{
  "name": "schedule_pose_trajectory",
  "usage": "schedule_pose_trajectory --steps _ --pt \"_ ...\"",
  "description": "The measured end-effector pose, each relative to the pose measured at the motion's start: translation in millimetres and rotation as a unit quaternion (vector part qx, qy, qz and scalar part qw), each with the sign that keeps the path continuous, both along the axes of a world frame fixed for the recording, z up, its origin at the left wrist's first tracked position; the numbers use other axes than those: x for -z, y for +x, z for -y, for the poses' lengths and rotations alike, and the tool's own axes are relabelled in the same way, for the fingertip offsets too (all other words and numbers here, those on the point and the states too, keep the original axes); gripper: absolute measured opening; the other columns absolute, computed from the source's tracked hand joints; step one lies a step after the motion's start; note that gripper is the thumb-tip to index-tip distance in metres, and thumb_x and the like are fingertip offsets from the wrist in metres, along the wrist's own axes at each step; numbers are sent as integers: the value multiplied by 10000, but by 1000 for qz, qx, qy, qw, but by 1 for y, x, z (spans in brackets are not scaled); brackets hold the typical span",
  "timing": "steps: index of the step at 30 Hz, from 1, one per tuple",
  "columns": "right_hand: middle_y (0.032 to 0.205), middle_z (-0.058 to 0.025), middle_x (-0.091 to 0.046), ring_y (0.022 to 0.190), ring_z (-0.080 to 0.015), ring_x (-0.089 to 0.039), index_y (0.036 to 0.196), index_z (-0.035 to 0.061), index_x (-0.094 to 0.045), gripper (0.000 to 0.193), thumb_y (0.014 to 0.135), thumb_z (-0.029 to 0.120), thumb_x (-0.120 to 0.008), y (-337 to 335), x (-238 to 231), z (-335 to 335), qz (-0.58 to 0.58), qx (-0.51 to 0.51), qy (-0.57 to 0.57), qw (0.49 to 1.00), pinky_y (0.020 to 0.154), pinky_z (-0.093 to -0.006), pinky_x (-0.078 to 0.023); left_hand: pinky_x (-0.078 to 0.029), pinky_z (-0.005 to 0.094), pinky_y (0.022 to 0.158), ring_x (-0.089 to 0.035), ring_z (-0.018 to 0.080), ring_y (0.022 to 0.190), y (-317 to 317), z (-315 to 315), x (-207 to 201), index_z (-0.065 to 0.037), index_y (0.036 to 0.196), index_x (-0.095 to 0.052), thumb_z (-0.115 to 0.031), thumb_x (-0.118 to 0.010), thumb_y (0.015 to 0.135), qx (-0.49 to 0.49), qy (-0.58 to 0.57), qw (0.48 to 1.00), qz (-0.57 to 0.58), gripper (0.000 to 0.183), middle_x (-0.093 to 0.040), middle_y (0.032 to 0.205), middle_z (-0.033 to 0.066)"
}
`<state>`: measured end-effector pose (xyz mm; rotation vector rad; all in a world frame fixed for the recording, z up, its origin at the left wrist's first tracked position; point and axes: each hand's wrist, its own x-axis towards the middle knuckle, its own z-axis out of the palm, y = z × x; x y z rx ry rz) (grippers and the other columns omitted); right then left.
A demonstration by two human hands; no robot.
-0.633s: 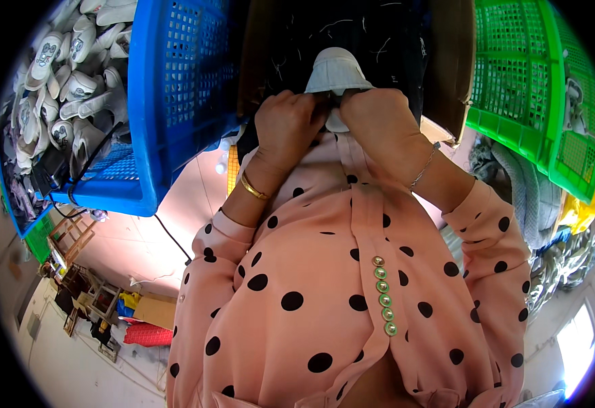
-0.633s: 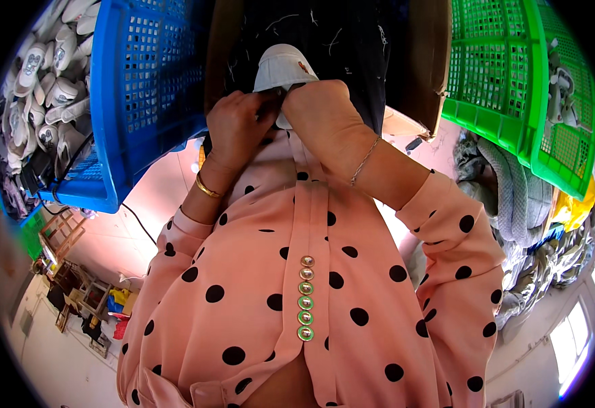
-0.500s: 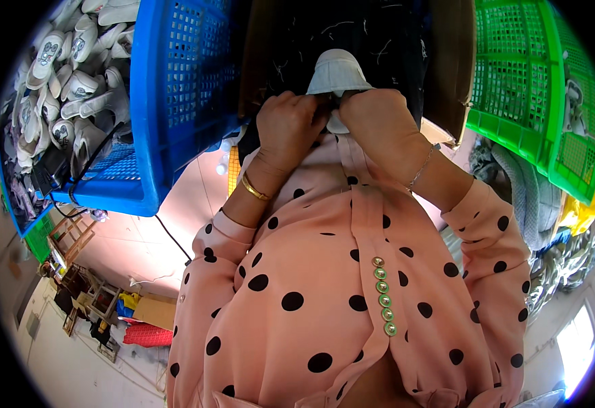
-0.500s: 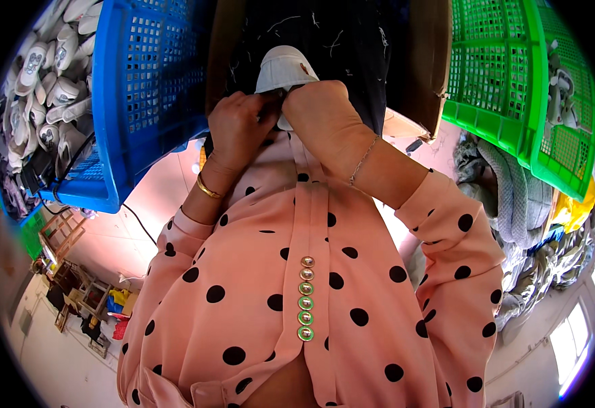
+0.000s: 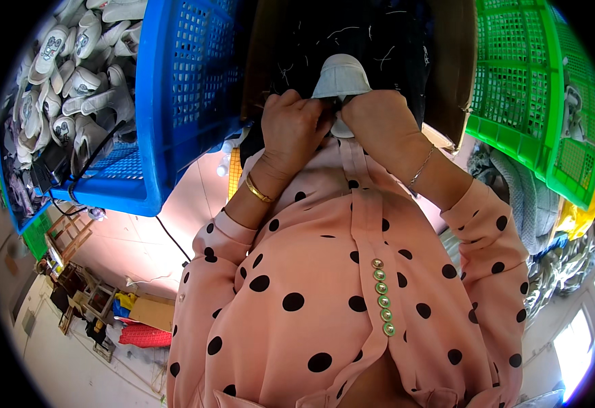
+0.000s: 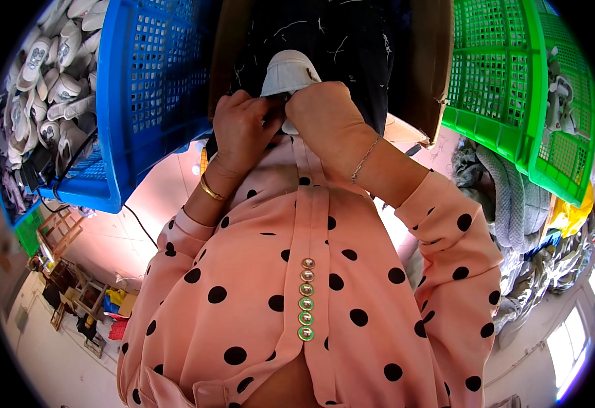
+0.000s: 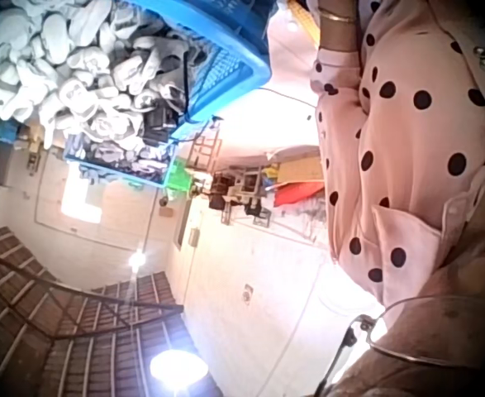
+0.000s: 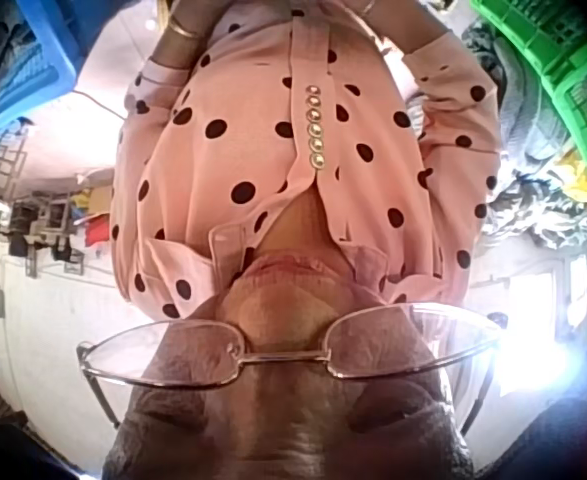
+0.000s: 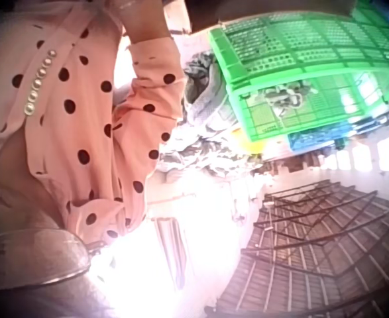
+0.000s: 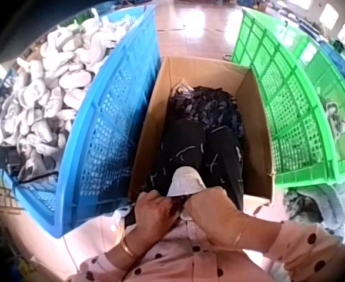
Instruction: The person sits on the floor and uses scissors to trim loose threads and excess fabric from the edges of white slippers. They handle the slippers one at a time, turning them over to access different sides, and place the finished items into a green basket.
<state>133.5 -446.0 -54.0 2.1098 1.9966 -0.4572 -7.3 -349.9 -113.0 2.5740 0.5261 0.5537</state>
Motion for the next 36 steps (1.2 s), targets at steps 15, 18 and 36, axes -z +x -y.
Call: schedule_pose_trajectory --steps 15,18,36 --pt "670 -109 -635 614 -282 -658 1036 70 -560 511 731 395 -811 28 -16 52 -308 381 226 842 545 -355 -511 -518 402 768 -648 339 950 -16 -19 -43 -34 1265 -507 -299 -655 873 -66 -308 936 -156 496 -678 1033 183" --pt "708 -146 -653 634 -335 -660 1144 93 -533 513 757 304 -795 19 5 52 -245 325 213 889 562 -394 -522 -494 419 675 -636 375 808 -5 -7 -40 -38 1053 -562 -210 -612 887 -51 -324 935 -136 244 -650 902 196" --pt "638 34 -325 560 -107 -302 955 -12 -510 314 1027 277 -413 192 -87 150 -548 450 661 245 551 -244 -298 -488 296 626 -654 244 668 -76 -157 -206 -33 1044 -681 -83 -581 920 -220 -190 957 5 166 -676 795 134"
